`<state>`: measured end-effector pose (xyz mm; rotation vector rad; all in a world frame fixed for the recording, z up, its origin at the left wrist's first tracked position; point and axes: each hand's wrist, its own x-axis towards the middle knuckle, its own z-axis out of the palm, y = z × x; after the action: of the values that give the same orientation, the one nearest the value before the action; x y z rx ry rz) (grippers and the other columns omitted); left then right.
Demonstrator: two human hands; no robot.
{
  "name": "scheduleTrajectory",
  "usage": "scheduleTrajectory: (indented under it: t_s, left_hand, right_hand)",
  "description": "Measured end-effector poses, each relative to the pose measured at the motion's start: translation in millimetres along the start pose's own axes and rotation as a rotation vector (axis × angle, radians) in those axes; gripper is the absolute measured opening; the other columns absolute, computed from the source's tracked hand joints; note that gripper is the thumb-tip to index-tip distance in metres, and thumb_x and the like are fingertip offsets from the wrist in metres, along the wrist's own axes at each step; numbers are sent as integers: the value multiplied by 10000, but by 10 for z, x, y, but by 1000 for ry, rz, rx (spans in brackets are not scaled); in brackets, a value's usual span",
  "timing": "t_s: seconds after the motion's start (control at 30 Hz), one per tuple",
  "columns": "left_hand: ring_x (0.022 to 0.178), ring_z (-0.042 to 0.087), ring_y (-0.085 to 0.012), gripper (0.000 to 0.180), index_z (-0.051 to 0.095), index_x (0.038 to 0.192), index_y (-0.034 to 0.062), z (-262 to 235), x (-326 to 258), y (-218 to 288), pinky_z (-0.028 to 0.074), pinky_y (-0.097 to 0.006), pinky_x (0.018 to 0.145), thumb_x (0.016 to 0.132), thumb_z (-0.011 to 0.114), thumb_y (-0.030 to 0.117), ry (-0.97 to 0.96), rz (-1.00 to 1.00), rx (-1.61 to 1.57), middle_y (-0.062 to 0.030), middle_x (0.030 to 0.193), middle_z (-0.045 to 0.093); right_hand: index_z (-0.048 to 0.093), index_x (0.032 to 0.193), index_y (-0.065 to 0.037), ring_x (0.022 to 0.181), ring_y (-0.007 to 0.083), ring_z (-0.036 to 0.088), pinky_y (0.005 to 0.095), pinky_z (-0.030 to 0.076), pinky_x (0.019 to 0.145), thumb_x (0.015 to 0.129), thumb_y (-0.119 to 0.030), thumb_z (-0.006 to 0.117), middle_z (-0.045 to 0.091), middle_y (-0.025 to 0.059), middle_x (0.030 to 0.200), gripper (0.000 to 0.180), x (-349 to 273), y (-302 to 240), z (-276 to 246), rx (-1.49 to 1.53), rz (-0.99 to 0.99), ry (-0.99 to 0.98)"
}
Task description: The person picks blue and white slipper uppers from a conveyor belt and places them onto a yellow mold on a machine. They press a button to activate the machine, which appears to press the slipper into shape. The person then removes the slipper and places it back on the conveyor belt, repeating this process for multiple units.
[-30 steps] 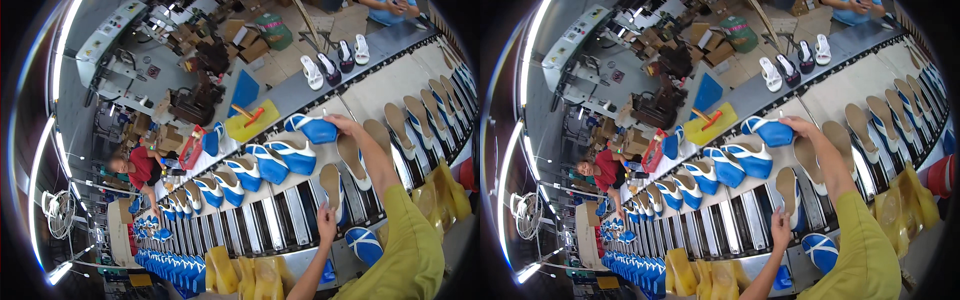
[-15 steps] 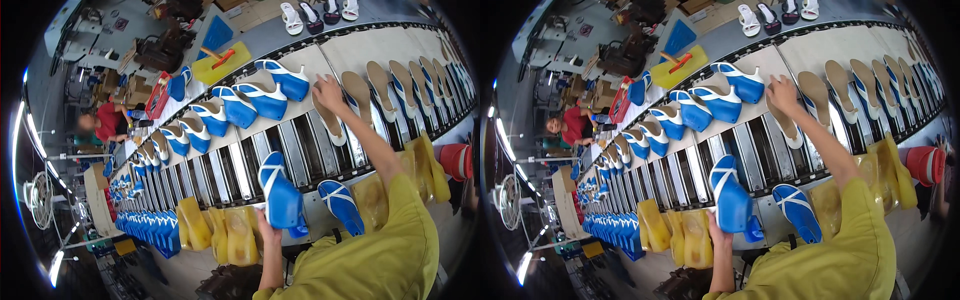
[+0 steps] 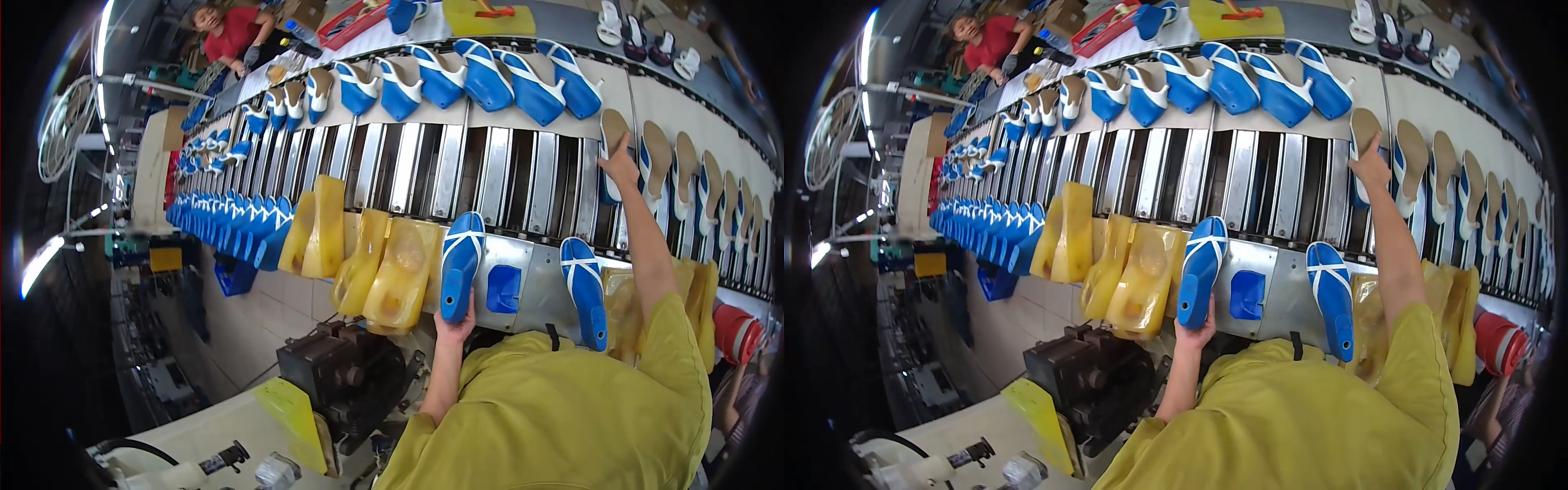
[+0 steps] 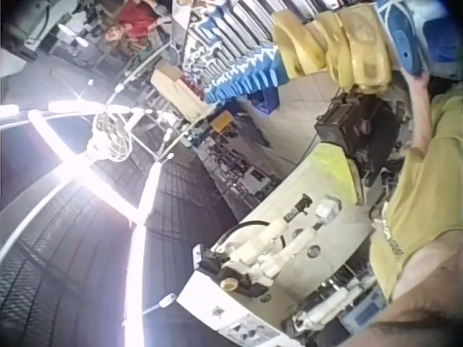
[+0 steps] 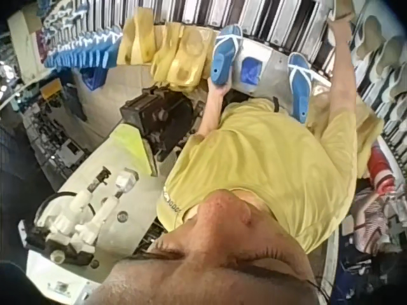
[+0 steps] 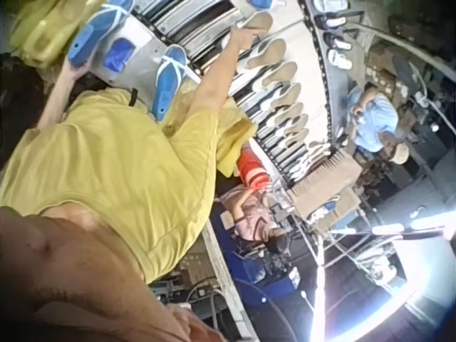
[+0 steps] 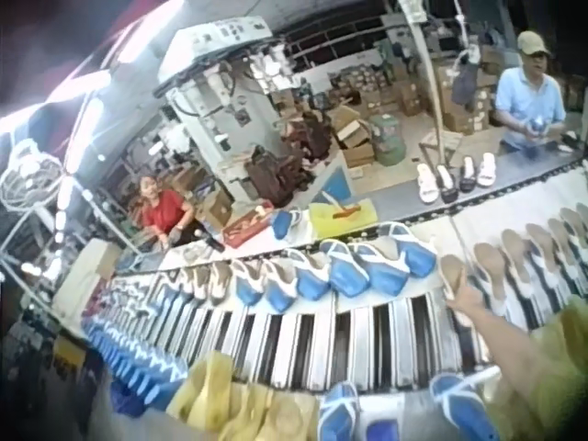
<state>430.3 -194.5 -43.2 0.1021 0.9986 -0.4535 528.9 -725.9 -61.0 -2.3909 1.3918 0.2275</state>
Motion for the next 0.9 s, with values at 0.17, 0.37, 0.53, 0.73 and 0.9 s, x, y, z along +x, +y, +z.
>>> scheduleTrajectory:
  t_s: [0.17, 0.37, 0.53, 0.73, 0.9]
  left_hand:
    - [1237, 507, -449, 428, 557, 1231, -68, 14, -274, 78, 505, -477, 1040, 972, 499, 266, -58, 107, 148, -262, 1282, 565]
    - [1245, 519, -397, 515, 438, 1330, -45, -166, -556, -202, 492, -520, 1020, 1035, 348, 368, 366, -6, 21, -253, 1316, 531]
    - [1030, 623, -181, 441, 600, 1216, 102, 226, -451, -544, 507, -330, 913, 965, 570, 463, -135, 19, 1273, -64, 1079, 655]
    - [1334, 415, -265, 955, 390, 1470, 88, 1230, -109, -1303, 290, -483, 1132, 860, 372, 823, -602, 31, 1183, -144, 1456, 434]
    - [950, 679, -205, 618, 583, 1231, 51, 1233, -248, -735, 552, -383, 853, 929, 478, 579, -584, -146, 650, -137, 1084, 674]
  right_hand:
    - [-5, 1568, -143, 1119, 419, 628, 457, 500, 949, 711, -461, 776, 601, 288, 1263, 1203, 244, 398, 82, 148, -113, 56]
    - [180, 1533, 22, 1335, 351, 466, 392, 371, 1096, 743, -514, 764, 415, 263, 1480, 1119, 293, 991, -203, 366, -382, 307]
    - [457, 1421, 1, 1251, 273, 543, 408, 391, 1092, 951, -443, 550, 559, 144, 1376, 653, -143, 1327, -531, 1244, -230, -442]
    - [568, 1264, -39, 1021, 244, 634, 355, 481, 942, 965, -524, 471, 648, 149, 1145, 578, -2418, -50, -901, 1084, -473, -916]
    - [658, 1162, -60, 1051, 291, 650, 301, 467, 933, 901, -562, 595, 679, 230, 1025, 570, -3218, -991, -686, 290, -531, -615]
